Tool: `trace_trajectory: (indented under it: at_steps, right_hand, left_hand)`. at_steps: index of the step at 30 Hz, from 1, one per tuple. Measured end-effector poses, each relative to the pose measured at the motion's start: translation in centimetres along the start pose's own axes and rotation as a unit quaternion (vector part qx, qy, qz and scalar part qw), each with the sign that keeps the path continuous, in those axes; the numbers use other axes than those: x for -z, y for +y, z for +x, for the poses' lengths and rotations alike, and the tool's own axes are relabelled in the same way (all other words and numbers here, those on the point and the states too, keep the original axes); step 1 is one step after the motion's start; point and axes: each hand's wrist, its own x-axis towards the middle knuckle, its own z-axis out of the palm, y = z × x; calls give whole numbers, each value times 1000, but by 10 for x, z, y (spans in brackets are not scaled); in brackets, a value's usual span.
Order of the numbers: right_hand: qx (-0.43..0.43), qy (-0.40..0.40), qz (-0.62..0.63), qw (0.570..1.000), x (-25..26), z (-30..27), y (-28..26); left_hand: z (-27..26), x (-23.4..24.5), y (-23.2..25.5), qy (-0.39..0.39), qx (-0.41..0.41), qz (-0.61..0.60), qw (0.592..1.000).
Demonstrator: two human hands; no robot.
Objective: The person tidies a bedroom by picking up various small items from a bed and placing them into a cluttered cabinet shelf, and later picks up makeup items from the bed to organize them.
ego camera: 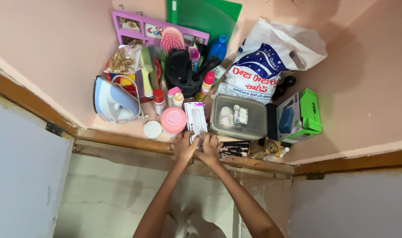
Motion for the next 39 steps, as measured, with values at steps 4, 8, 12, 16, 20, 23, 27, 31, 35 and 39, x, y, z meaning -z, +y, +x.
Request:
trace_trajectory:
  at_steps: [4,8,12,16,20,23,27,31,35,39]
  right_hand:
    - [-42,22,-35,998,-17,6,-1]
    - [-94,40,-16,995,-22,15,-16]
    - [-99,84,27,991,-25,18,-16]
    - [-110,107,84,985,-21,11,-19]
    - [-36,185,230,955,-13,1,-22]
    - [-47,112,526,842,-1,-18,-25]
    - [-124,4,629,767,21,-58,-28]
    - [-183,-81,740,642,33,-80,-37]
    - [-184,-144,817,527,36,-87,-45]
    - [-198,-131,778,581,41,-114,-45]
  left_hand:
    - [-1,-7,-6,-30,-7,31,999]
    - [2,-4,-1,-22,-12,35,999]
    - [2,-3,4,-34,10,23,999]
    - [-9,10,10,18,-64,-73,995]
    - [-24,36,28,-2,-84,-198,977]
    - [-43,50,43,-20,-113,-303,946]
    - [-67,63,57,-62,-87,-319,942]
    - [-94,84,84,-90,-191,-102,972]
    - [-108,103,120,-58,-231,-243,940]
    - [-116,88,117,22,-76,-465,882]
